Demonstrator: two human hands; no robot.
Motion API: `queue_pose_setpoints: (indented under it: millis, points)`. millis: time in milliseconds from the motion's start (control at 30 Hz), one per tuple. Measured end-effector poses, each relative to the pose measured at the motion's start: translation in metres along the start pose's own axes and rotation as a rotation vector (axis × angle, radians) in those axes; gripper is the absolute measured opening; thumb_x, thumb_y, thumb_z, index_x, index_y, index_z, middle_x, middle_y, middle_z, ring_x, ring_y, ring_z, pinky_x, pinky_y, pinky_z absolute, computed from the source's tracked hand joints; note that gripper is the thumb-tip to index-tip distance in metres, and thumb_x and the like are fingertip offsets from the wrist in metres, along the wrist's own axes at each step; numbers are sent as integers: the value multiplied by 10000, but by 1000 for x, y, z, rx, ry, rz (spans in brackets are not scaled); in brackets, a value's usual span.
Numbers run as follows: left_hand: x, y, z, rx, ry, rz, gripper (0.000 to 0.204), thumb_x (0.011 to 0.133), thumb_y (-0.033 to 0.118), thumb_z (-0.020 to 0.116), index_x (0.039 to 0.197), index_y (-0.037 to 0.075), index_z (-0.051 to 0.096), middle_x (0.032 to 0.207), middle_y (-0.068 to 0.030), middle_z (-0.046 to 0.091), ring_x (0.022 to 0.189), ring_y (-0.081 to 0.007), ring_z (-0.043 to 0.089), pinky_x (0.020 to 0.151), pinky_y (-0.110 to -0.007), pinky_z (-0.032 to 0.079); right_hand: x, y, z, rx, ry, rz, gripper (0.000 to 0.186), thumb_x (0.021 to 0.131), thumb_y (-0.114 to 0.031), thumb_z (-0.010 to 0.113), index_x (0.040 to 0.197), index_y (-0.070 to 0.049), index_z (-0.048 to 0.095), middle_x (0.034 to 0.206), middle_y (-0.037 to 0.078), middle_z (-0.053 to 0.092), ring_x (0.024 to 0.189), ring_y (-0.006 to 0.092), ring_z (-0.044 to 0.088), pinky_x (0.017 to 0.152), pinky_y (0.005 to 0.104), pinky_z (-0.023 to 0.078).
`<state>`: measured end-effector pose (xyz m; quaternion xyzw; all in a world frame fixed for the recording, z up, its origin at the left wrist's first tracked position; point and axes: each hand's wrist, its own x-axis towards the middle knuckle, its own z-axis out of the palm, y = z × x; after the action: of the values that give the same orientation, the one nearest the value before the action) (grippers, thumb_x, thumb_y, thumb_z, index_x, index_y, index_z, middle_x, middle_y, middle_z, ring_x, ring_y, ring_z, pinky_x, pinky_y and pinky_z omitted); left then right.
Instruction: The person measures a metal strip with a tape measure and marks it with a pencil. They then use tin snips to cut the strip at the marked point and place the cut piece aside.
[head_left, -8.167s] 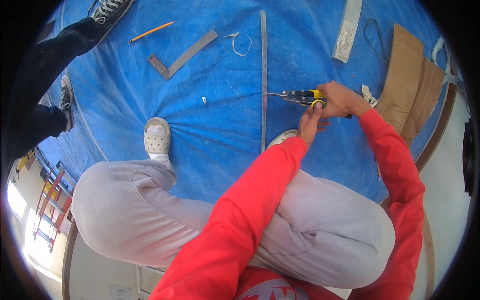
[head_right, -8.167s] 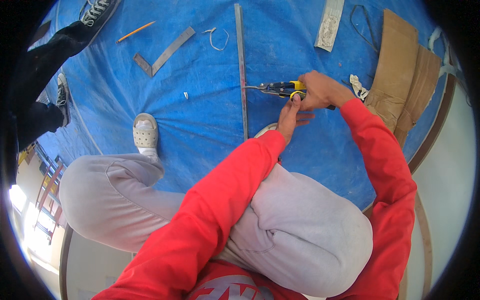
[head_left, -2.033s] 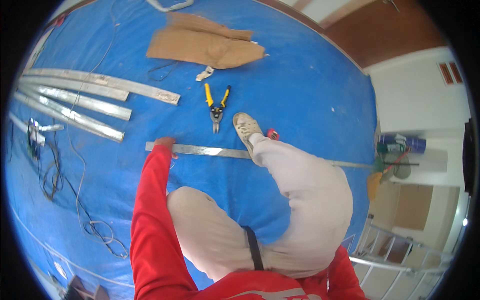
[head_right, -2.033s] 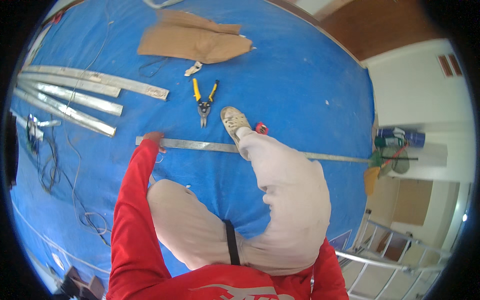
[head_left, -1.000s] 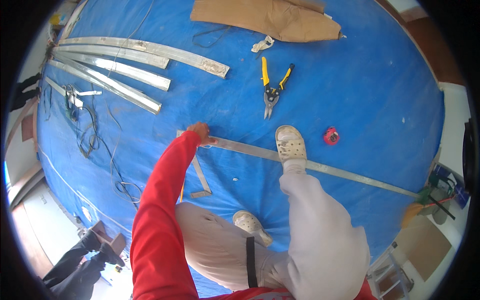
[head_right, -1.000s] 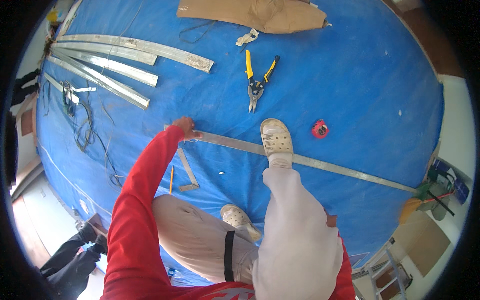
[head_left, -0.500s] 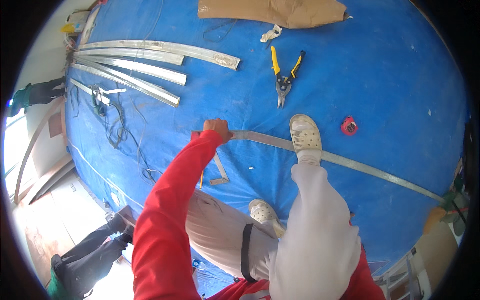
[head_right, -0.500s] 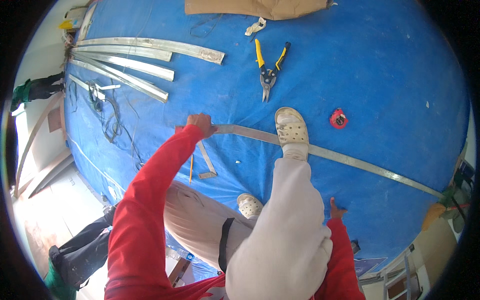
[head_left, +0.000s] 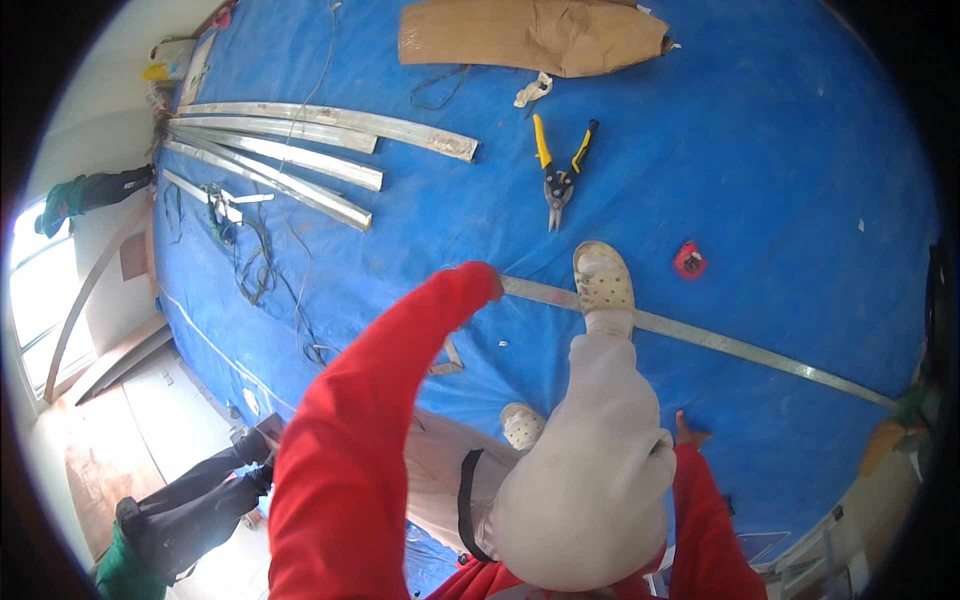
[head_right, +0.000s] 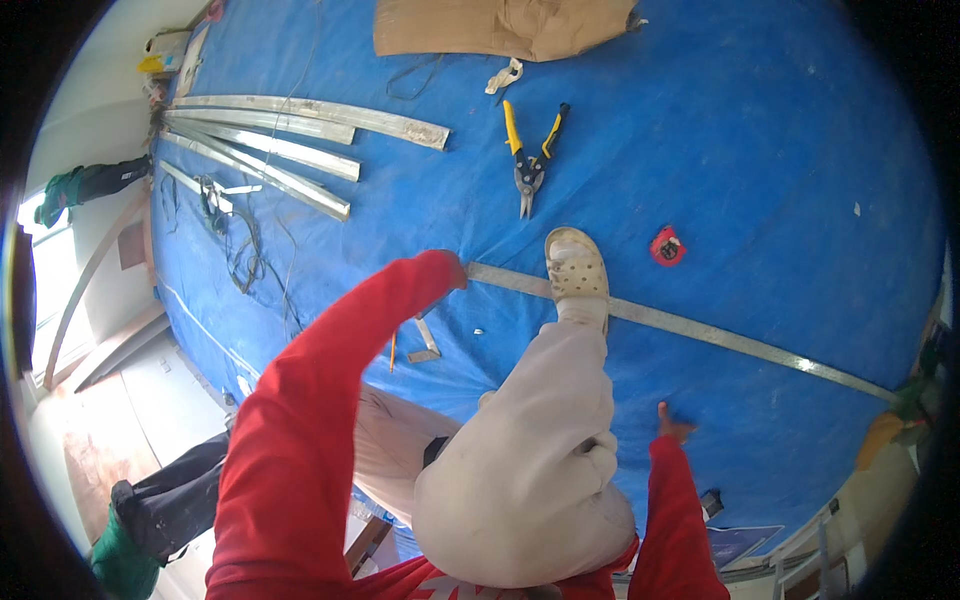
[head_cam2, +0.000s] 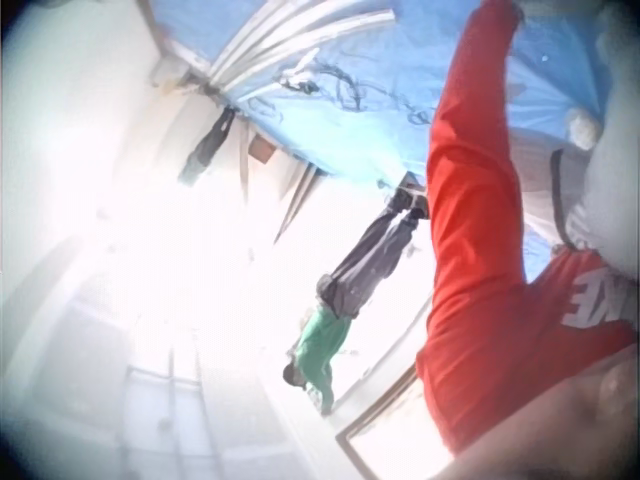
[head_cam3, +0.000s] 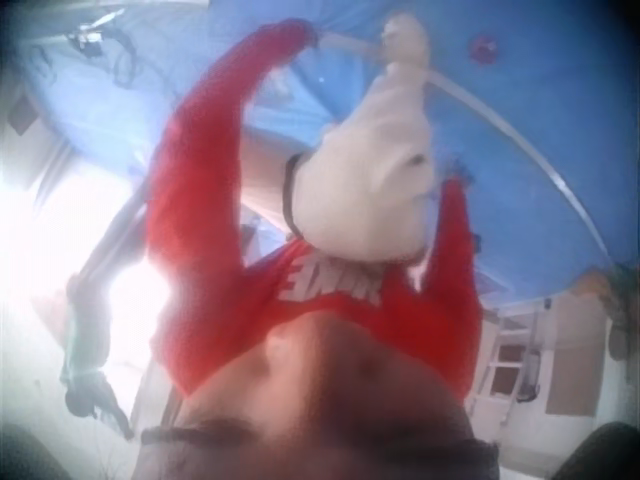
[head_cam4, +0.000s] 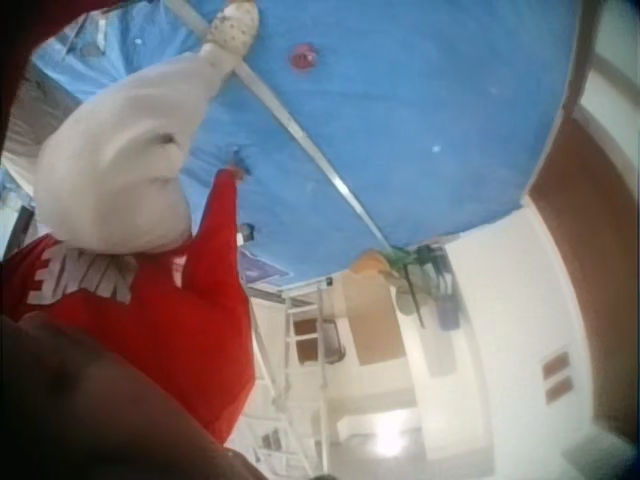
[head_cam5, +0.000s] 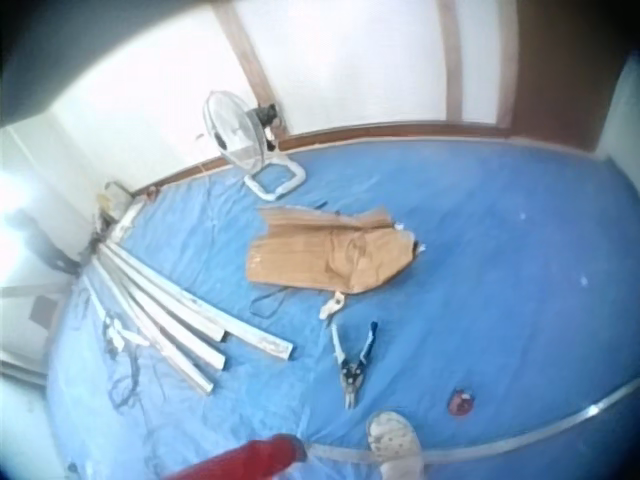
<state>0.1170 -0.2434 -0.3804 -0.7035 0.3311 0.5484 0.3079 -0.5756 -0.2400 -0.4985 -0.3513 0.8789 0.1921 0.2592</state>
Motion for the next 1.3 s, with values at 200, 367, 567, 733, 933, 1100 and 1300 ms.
queue_pose_setpoints:
  millis: [200,367,567,733,933,1100,1300]
  points:
    - [-37,-84,-40,-898,-294,-27,697,944,621,665,1240,-10,680,1008,-192,752,833,-236,734,698,-400,588,-22,-17,-25,184,199,-266,1236,660,-619,841,1547,19,261,1501,271,467,1370,454,494,1150,513,413]
    - [-156,-128,-21,-923,807,280,561,1014,459,666,1350,11,635,1101,-162,734,992,-207,692,884,-326,541,-121,-149,-79,551,371,-820,845,781,-371,817,1455,-14,452,1421,206,562,1336,387,539,1127,471,435]
    - [-289,-114,71,-1430,1101,325,425,993,264,720,1309,-12,650,1139,-190,746,1069,-254,715,950,-355,538,-317,-378,-104,-100,-481,-1889,589,868,-179,810,1401,-60,590,1372,167,622,1311,364,566,1101,436,463]
    - [-319,-119,144,-1522,1158,175,436,941,209,775,1296,-15,660,1110,-164,760,1083,-249,711,987,-373,522,-435,-449,-42,-549,-632,-2536,647,798,-111,839,1386,-80,573,1415,143,592,1276,365,595,1056,462,505]
    - [-327,-125,186,-1643,1187,166,449,911,188,798,1292,-10,665,1096,-158,763,1078,-256,717,979,-384,526,-467,-463,-11,-612,-833,-2521,373,773,32,774,1109,-55,638,1123,134,685,1049,354,671,886,429,563]
    - [-346,-123,196,-1723,1196,264,450,902,169,799,1292,-11,666,1095,-156,763,1084,-258,716,983,-376,520,-479,-468,-9,-773,-913,-2558,239,783,43,745,976,-52,641,977,127,670,949,353,671,787,426,552]
    - [-340,-127,191,-1855,1195,243,448,893,173,807,1286,-2,678,1097,-154,763,1069,-233,712,990,-362,511,-516,-487,28,-901,-925,-2405,107,870,-64,713,936,-47,631,983,145,678,943,373,659,759,469,527]
